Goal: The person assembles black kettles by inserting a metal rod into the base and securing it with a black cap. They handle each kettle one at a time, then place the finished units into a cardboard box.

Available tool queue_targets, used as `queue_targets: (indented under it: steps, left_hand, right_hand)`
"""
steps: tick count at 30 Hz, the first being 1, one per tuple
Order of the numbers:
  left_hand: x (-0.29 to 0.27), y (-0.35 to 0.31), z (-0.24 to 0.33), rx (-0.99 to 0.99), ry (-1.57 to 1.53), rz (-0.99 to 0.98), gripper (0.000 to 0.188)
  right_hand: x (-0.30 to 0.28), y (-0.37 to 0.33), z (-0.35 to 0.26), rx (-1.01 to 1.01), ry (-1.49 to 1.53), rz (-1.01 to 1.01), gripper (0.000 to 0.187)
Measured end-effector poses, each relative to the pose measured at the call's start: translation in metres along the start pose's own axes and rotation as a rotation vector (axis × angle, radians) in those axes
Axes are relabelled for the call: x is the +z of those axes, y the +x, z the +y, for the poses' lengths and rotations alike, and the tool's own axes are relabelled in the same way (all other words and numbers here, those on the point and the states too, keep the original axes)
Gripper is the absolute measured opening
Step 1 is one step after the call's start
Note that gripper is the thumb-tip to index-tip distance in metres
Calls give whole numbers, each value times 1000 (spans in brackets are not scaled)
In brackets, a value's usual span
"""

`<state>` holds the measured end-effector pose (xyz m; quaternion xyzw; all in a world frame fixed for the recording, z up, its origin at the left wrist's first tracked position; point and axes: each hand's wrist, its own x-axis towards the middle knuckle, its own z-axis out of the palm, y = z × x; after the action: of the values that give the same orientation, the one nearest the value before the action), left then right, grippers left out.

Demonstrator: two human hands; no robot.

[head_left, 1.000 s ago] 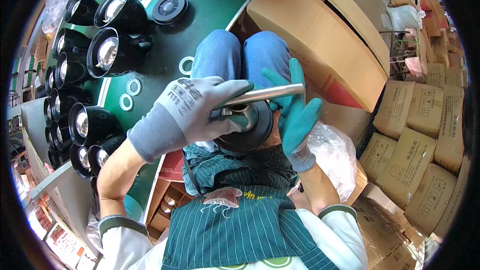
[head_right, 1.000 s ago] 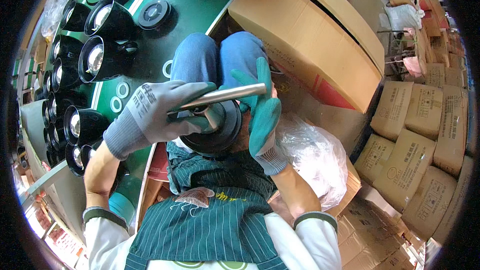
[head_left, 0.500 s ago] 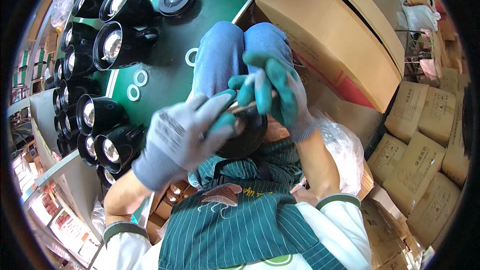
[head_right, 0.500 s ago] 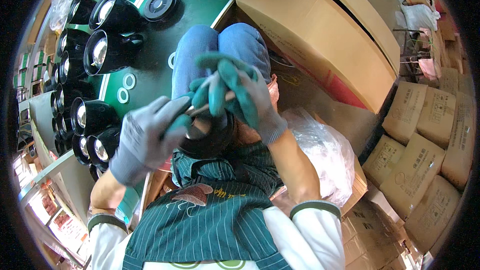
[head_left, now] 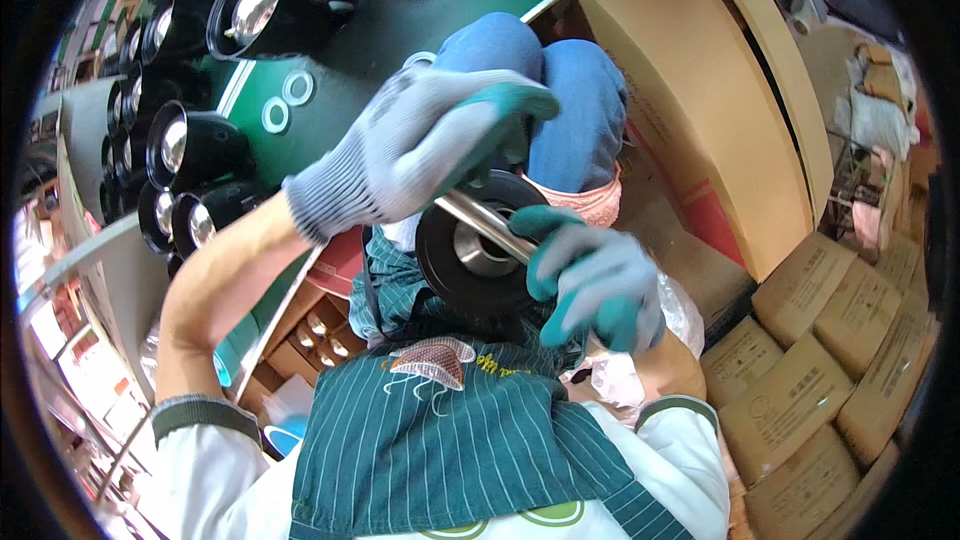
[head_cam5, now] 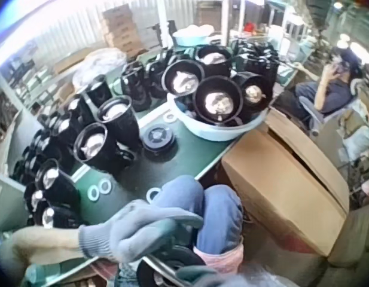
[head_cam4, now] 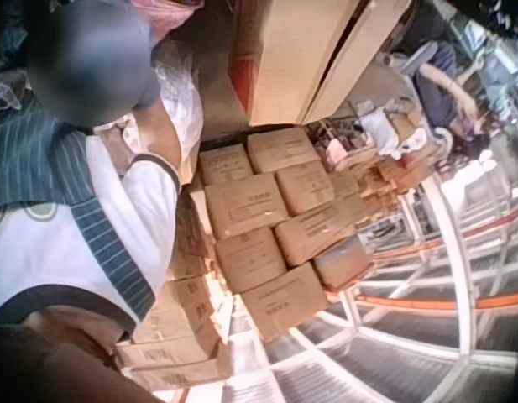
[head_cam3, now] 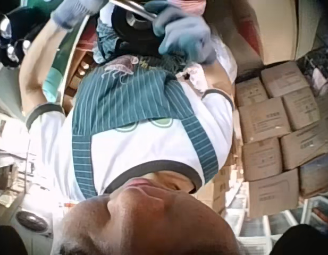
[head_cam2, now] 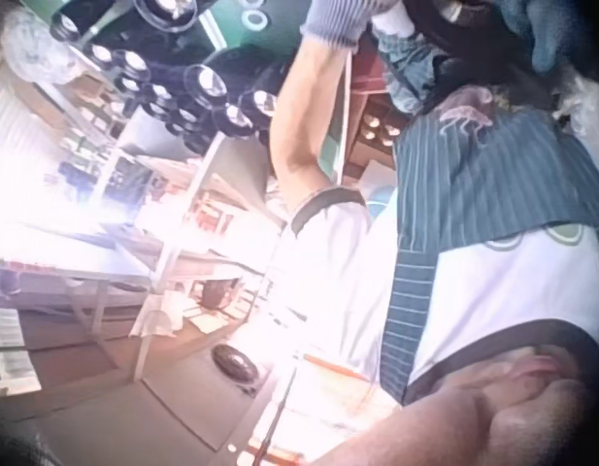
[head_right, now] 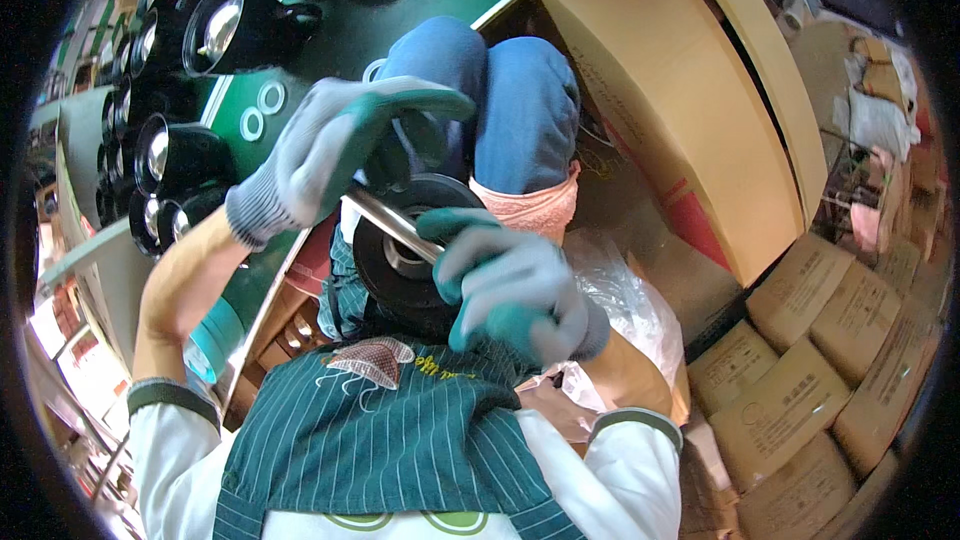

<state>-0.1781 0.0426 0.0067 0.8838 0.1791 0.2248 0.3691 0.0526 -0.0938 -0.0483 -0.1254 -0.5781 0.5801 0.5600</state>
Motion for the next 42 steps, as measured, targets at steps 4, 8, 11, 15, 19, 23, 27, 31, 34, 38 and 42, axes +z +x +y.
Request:
queue_targets:
  steps: [4, 8, 11, 15, 19, 23, 27, 31, 34, 38, 42]
  left_hand:
    - [25, 38, -32, -28, -397, -26, 35]
    - [53, 85, -40, 62, -400, -279, 41]
    - [94, 108, -43, 177, -640, -334, 38]
    - [98, 121, -38, 154, -800, -550, 34]
    - [78, 100, -40, 233, -254, -7, 38]
    - [-27, 51, 0, -428, 83, -591, 41]
    - [-24, 48, 34, -359, 155, -724, 34]
    - [-20, 49, 113, -460, 588, -876, 26]
    - [33, 40, 134, -440, 742, -777, 43]
    - [79, 26, 135, -839, 919, -399, 54]
    - [74, -6, 126, -647, 975, -311, 63]
  right_hand:
    - [17, 33, -39, 102, -661, -530, 25]
    - [46, 52, -33, 216, -781, -762, 25]
    - [71, 89, -4, 130, -908, -710, 30]
    - [76, 106, 7, 317, -945, -756, 35]
    - [65, 104, -2, 234, -815, -485, 27]
    - [53, 97, 9, 21, -340, -215, 40]
    - [36, 60, -28, -178, 279, 99, 48]
    - [6, -8, -25, 7, 603, 743, 70]
    - [7, -31, 4, 339, 408, 917, 68]
    - [2, -46, 34, 291, 257, 738, 62]
    - [7, 25, 18, 566, 933, 1023, 57]
